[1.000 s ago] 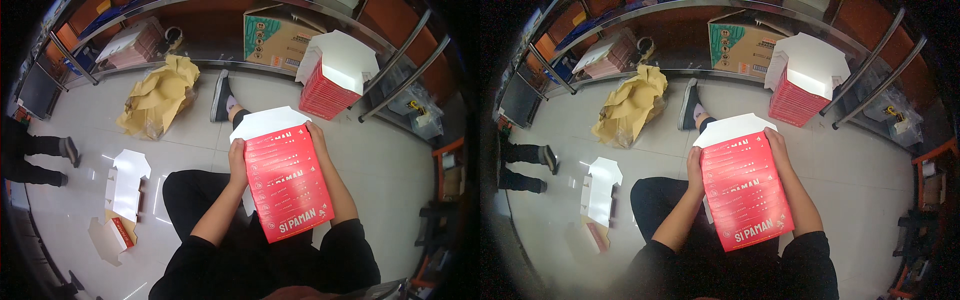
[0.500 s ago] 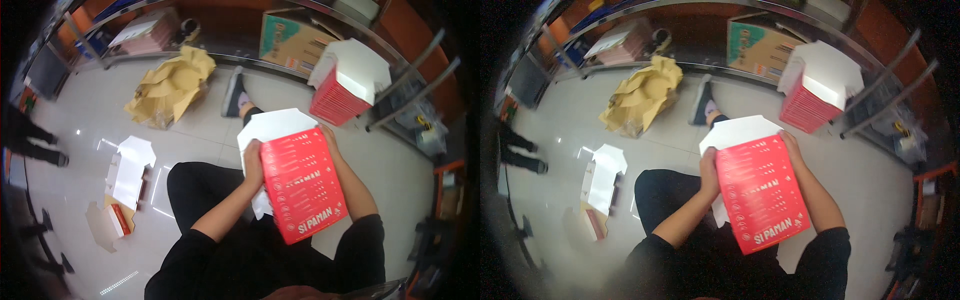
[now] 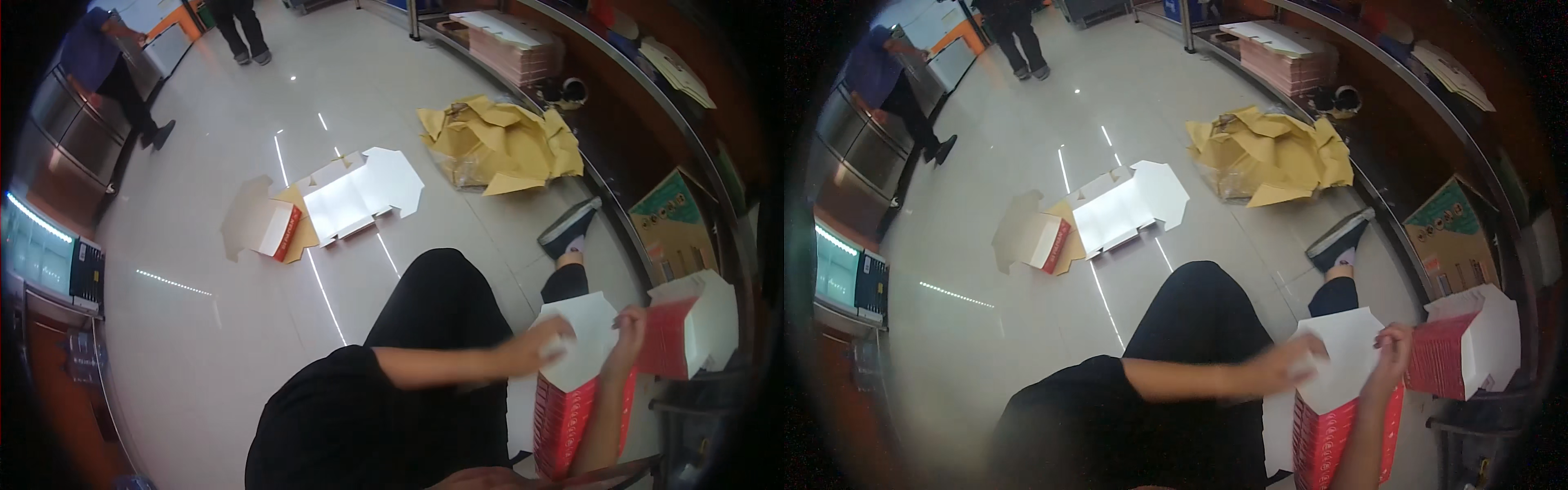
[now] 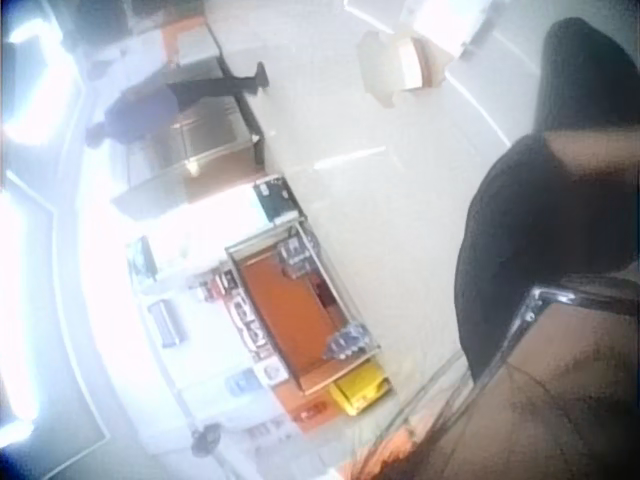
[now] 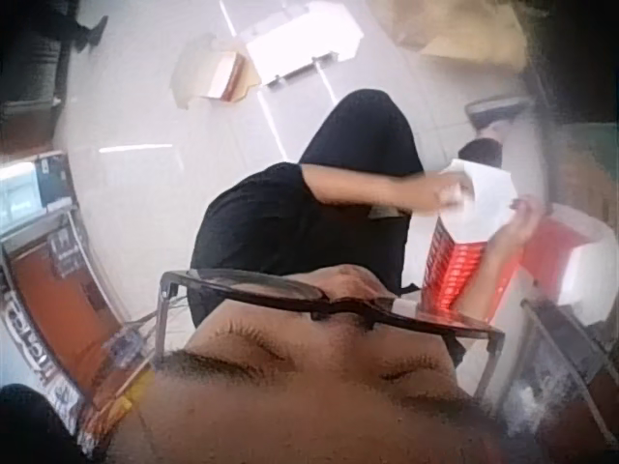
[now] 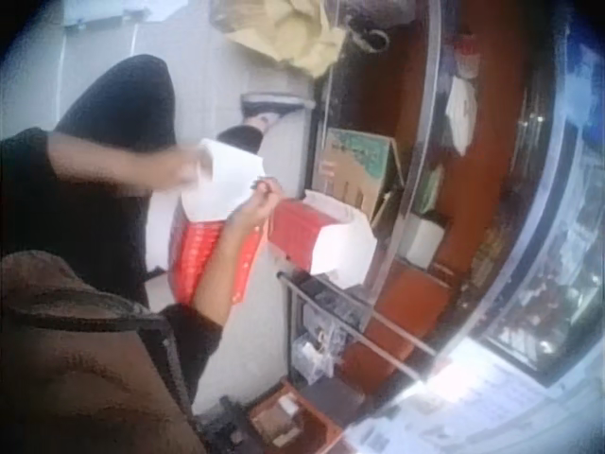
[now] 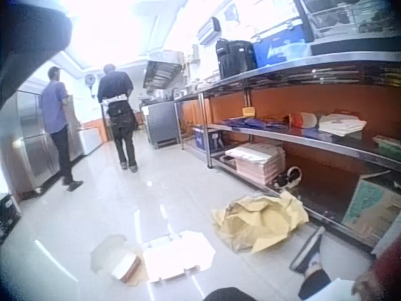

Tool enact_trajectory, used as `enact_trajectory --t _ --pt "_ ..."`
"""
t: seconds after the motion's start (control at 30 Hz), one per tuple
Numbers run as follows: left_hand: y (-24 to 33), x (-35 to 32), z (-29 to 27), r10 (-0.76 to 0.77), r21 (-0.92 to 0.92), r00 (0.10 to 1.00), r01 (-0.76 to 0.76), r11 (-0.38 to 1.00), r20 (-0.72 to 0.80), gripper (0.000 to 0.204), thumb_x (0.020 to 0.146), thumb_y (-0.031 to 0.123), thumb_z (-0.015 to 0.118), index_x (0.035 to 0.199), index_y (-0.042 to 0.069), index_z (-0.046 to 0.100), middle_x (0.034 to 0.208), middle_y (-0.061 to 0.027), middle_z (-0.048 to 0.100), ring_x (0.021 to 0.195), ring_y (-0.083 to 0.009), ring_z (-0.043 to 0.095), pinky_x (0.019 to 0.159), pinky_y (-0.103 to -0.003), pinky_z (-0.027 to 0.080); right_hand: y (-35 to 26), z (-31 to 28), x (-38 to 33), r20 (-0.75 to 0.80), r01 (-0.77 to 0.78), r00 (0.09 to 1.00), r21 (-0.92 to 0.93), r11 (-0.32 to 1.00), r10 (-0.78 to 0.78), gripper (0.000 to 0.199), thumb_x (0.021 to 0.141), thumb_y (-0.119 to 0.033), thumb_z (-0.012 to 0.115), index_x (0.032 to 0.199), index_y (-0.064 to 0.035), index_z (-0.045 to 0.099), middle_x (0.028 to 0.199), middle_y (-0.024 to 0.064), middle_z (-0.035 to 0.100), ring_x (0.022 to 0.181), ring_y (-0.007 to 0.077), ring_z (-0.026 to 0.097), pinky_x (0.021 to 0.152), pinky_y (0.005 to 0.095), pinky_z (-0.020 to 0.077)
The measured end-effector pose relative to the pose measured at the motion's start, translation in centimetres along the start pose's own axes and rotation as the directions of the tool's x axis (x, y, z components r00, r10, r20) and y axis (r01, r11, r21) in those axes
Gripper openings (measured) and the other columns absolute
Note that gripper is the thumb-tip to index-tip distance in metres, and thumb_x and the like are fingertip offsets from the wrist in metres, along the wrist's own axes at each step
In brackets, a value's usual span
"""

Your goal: The person sits on the floor and assembles red and white cardboard boxes by folding the flat pieces into shape. They repeatedly pick up a flat box, fold the sides, and stack the finished boxes into a pile.

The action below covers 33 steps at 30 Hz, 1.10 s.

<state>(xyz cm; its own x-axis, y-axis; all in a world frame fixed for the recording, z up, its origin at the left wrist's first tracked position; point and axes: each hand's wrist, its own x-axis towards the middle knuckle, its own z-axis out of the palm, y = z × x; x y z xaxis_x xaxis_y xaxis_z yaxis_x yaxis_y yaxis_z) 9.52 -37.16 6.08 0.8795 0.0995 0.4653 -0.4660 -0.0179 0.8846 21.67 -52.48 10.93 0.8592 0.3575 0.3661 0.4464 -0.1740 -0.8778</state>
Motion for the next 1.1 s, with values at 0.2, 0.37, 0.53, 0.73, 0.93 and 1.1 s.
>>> enact_trajectory --t 0.2,0.37,0.53,0.73,0.93,1.1 --pt "-5.8 -4.6 -26.2 0.043 0.793 0.817 0.544 0.276 -0.575 0.055 0.065 0.003 0.062 0.116 0.006 0.045 0.118 -0.0157 0.047 0.108 -0.0331 0.045 0.092 -0.041 0.036 -1.6 1.3 0.2 0.040 -0.097 0.995 0.116 0.989 0.093 0.003 0.080 -0.004 0.044 0.079 -0.0046 0.047 0.082 0.0027 0.042 0.067 0.0101 0.040 0.064 0.0221 0.0342" --pt "-8.1 -15.6 -34.9 -0.150 0.654 0.653 0.658 -0.373 -0.742 0.035 0.079 0.017 0.052 0.112 0.007 0.049 0.111 -0.0133 0.054 0.105 -0.0284 0.051 0.093 -0.051 0.034 -0.4 1.1 -0.3 0.068 -0.170 0.985 0.159 0.973 0.161 0.004 0.079 -0.004 0.044 0.077 -0.0052 0.047 0.082 0.0027 0.041 0.066 0.0098 0.039 0.064 0.0224 0.0327" --pt "-8.8 -17.9 -35.2 -0.407 0.793 0.680 0.527 -0.307 -0.610 0.021 0.081 0.011 0.043 0.101 0.009 0.051 0.095 -0.0110 0.061 0.090 -0.0219 0.060 0.088 -0.046 0.039 -1.0 1.1 -0.2 0.107 -0.135 0.987 0.124 0.983 0.122 0.003 0.079 -0.004 0.045 0.076 -0.0054 0.047 0.081 0.0024 0.041 0.066 0.0096 0.039 0.064 0.0225 0.0326" --pt "-8.9 -14.0 -34.0 -0.252 0.759 0.723 0.646 -0.087 -0.644 0.016 0.075 0.017 0.055 0.075 0.004 0.064 0.070 -0.0155 0.063 0.067 -0.0273 0.063 0.063 -0.037 0.049 -1.1 1.3 -0.2 0.129 -0.109 0.987 0.092 0.990 0.097 0.003 0.079 -0.003 0.045 0.077 -0.0053 0.047 0.081 0.0028 0.041 0.067 0.0097 0.039 0.062 0.0217 0.0325" --pt "-6.6 -12.3 -36.2 -0.415 0.269 0.510 0.814 0.514 -0.753 0.031 0.079 0.027 0.061 0.088 -0.003 0.065 0.068 -0.0105 0.063 0.058 -0.0148 0.060 0.056 -0.029 0.047 -1.9 1.6 -0.4 0.157 -0.128 0.981 0.094 0.987 0.113 0.005 0.078 -0.002 0.045 0.074 -0.0036 0.048 0.078 0.0024 0.042 0.067 0.0094 0.040 0.061 0.0217 0.0341" --pt "-0.1 -5.7 -32.8 -0.216 -0.022 0.432 0.411 0.911 -0.876 0.021 0.082 0.016 0.056 0.097 0.002 0.056 0.076 -0.0037 0.059 0.060 -0.0113 0.055 0.058 -0.025 0.046 -1.3 1.2 -0.7 0.183 -0.150 0.974 0.069 0.986 0.135 0.005 0.076 0.002 0.047 0.074 -0.0018 0.049 0.078 0.0043 0.046 0.070 0.0119 0.044 0.061 0.0234 0.0369"
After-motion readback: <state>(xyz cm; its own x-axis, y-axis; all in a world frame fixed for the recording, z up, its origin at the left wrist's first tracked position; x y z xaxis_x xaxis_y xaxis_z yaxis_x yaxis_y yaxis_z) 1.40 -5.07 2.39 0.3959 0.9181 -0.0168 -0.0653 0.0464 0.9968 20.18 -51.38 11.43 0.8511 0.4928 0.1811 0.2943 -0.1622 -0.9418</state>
